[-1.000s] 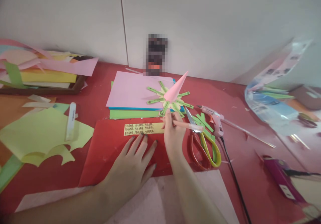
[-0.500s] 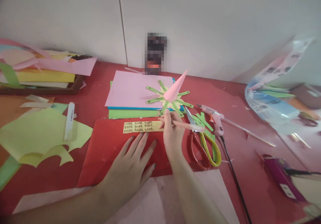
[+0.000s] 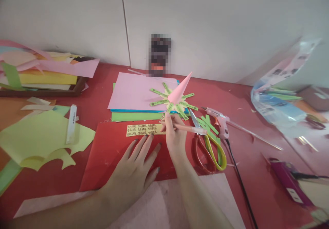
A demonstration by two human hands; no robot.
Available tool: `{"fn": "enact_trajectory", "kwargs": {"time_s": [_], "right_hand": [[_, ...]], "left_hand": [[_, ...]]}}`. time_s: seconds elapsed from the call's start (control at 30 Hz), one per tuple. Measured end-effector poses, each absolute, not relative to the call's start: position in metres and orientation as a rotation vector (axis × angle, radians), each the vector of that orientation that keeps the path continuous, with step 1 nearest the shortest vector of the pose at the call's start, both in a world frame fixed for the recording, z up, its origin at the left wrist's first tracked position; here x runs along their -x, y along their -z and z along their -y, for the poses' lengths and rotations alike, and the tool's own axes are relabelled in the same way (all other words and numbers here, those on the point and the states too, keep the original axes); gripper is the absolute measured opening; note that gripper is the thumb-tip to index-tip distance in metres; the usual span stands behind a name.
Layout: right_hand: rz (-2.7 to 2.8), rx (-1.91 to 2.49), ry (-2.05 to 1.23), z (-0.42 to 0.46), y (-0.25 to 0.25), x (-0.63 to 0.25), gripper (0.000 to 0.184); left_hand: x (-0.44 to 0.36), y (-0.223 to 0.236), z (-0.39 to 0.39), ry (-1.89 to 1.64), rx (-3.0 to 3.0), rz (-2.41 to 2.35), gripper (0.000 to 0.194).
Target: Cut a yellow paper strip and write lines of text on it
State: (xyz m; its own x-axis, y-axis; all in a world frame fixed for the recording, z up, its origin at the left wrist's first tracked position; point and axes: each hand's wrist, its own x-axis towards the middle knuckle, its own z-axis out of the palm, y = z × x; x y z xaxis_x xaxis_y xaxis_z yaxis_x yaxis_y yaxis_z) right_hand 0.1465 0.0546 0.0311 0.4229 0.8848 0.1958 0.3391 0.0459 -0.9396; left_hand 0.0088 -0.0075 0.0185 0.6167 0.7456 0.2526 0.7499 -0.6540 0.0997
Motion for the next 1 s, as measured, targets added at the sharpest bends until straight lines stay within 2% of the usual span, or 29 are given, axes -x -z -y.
{"fn": "enact_trajectory", "kwargs": {"time_s": [0.6, 0.87, 1.0], "right_hand": [[1.088, 1.329, -0.772, -0.059, -0.021, -0.144, 0.029], [1.098, 1.485, -0.602, -0.054, -0.029, -0.143, 0.027], [1.191, 1.455, -0.687, -0.053, -0.03, -0.141, 0.023]], "left_hand": [[-0.009, -0.018, 0.007, 0.38, 2.821, 1.294, 0.047], [-0.009, -0.016, 0.006, 0.383, 2.83, 1.277, 0.048], [-0.009, -0.016, 0.006, 0.381, 2.829, 1.275, 0.047]]}}
